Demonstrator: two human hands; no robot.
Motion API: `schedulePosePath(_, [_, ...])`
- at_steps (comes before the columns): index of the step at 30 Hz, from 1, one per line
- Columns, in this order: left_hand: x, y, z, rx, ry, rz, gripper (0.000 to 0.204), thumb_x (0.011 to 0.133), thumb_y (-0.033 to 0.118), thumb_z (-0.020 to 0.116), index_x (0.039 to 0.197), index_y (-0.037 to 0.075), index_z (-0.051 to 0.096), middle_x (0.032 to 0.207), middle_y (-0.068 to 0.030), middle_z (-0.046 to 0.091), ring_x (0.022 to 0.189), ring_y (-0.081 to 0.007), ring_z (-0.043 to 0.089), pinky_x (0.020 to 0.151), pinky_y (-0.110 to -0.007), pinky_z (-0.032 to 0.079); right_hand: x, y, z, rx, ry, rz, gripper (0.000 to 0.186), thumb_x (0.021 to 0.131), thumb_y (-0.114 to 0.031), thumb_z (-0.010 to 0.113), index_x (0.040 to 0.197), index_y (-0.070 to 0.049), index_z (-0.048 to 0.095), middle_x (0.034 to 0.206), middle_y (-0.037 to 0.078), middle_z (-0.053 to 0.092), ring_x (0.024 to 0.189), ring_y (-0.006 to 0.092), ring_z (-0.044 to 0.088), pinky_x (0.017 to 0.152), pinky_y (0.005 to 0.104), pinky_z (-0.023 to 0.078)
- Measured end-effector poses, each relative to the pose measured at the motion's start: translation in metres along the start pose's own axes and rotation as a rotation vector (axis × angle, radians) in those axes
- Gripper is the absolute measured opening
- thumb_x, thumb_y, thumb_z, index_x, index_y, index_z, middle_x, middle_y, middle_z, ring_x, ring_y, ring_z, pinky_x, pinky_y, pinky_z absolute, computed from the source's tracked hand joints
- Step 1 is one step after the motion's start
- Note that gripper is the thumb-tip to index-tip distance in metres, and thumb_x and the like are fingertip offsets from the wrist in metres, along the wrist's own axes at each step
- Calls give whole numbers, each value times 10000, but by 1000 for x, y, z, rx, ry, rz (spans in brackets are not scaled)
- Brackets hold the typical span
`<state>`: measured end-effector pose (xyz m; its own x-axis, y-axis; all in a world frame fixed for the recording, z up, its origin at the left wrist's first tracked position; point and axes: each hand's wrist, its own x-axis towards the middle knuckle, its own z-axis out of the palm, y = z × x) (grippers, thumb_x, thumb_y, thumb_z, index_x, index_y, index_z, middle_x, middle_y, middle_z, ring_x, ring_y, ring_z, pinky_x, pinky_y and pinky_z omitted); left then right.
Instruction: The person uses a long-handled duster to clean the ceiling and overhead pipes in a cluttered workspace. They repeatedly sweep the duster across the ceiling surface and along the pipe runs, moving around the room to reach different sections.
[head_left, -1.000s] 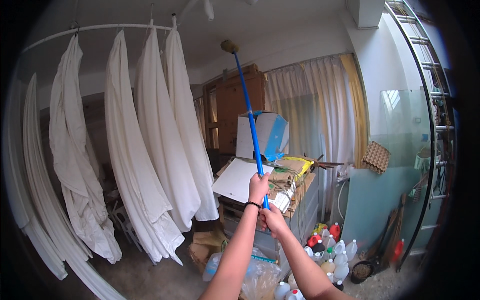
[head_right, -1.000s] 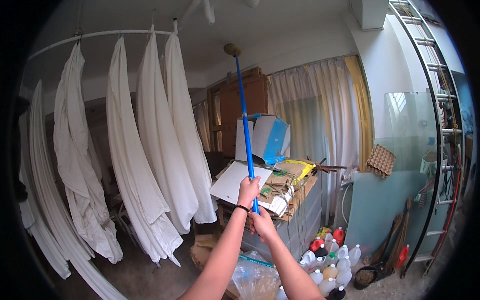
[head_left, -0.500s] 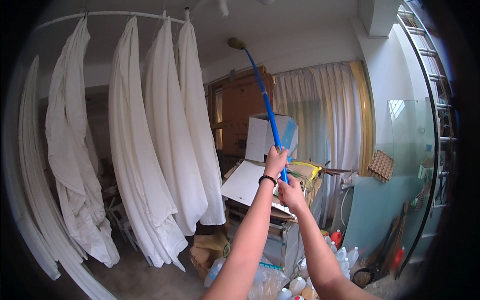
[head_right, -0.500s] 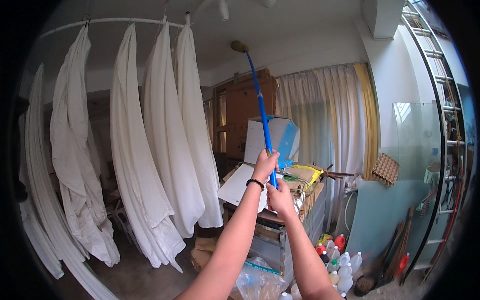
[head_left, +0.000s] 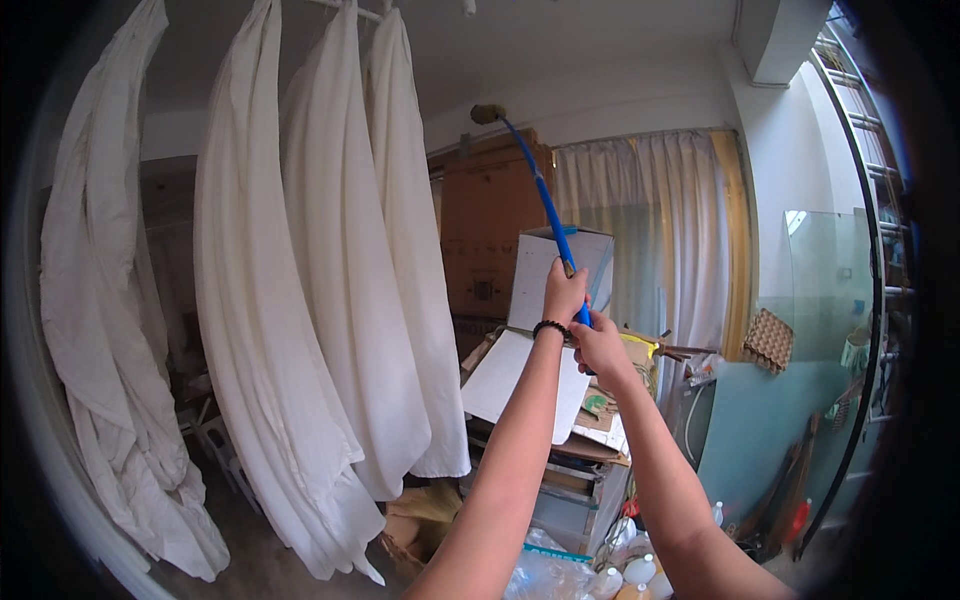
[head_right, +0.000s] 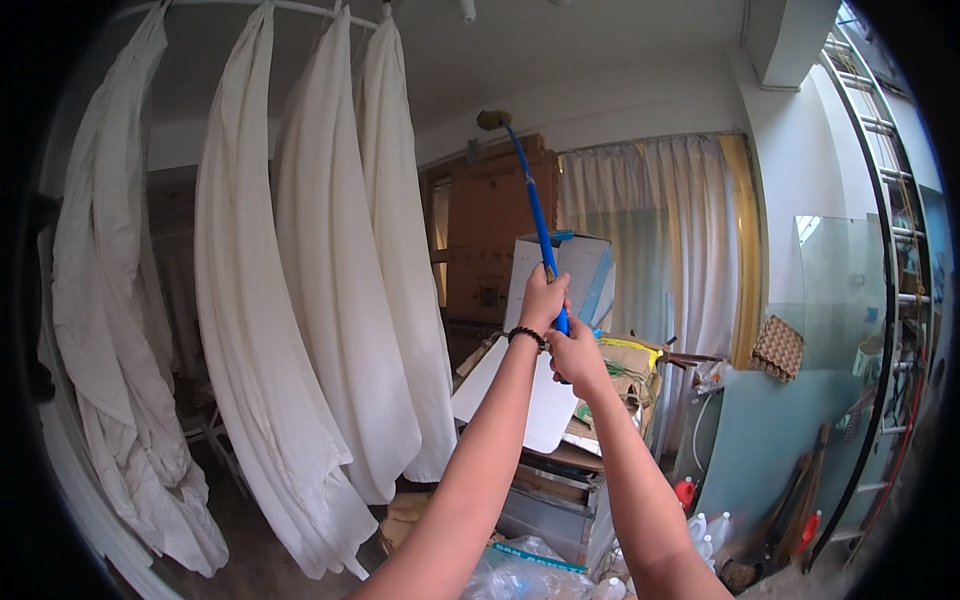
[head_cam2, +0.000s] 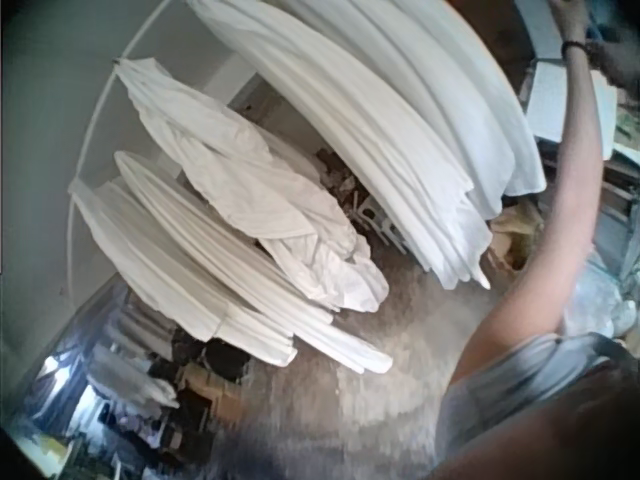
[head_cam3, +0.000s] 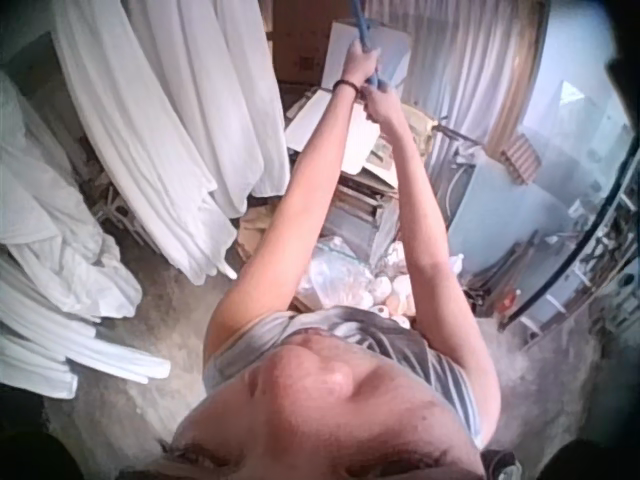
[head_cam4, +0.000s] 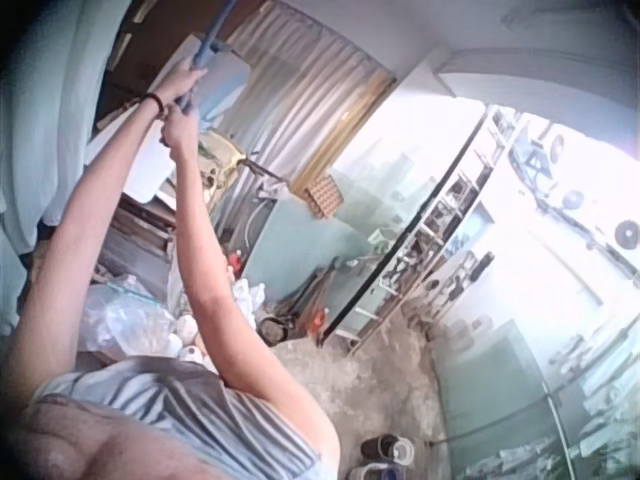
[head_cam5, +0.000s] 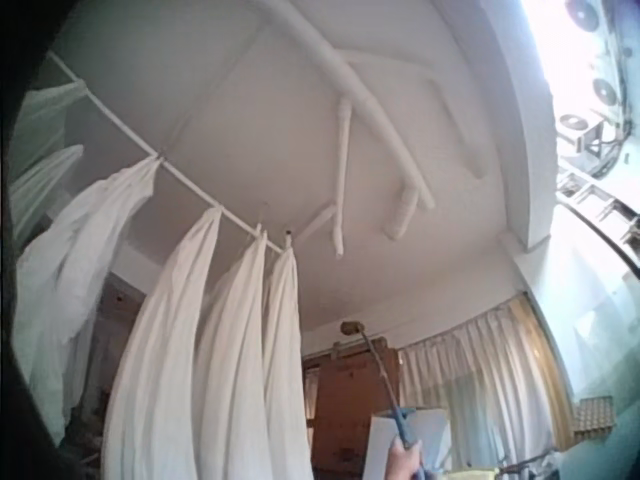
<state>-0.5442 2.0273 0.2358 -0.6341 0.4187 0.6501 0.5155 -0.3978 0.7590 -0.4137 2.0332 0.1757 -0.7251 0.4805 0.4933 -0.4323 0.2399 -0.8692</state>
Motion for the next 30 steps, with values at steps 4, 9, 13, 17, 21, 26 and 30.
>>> schedulePosePath(4, [29,-20,-13,-34,-6,48,201,902,138,627,994,44,476,681,-71,561,508,-175,590,421,-347,487,30,7,11,-52,-3,19,258,944,-152,575,1147,5,548,702,16,517,520,121,522,420,305,450])
schedulePosePath(9, [51,-45,-29,-67,0,52,162,918,120,624,912,65,472,667,-34,538,504,-150,572,426,-326,475,53,20,22,-78,-14,39,239,944,-148,563,1133,-3,545,712,21,518,520,121,515,426,309,449])
schedulePosePath(13, [70,-52,-39,-126,-24,136,182,892,115,617,942,45,456,672,-84,570,500,-191,603,444,-344,491,69,26,30,-54,-32,17,223,950,-159,564,1119,-17,541,723,19,516,516,119,503,431,311,443])
schedulePosePath(17, [90,-51,-50,-138,-24,156,174,896,115,607,960,45,462,677,-84,572,501,-191,606,440,-344,489,94,25,40,-35,-44,18,222,954,-166,561,1121,-21,536,719,14,506,522,117,498,439,308,436])
schedulePosePath(21, [111,-42,-65,-117,-39,119,161,902,123,591,987,48,478,668,-80,569,503,-190,610,441,-343,491,114,21,56,-14,-36,18,221,958,-166,554,1121,-19,531,718,15,503,534,119,503,455,313,439])
schedulePosePath(26, [137,-35,-84,-103,-5,176,159,892,129,603,930,56,467,685,-53,543,510,-165,577,431,-344,478,139,10,78,-83,-15,-27,228,948,-163,558,1105,1,532,720,25,512,542,130,513,464,320,440])
schedulePosePath(30, [141,-47,-94,-106,7,102,148,876,120,604,916,55,477,696,-56,548,526,-165,580,440,-348,475,146,15,84,-114,-30,7,225,931,-156,566,1075,15,545,718,37,521,545,142,520,467,326,443])
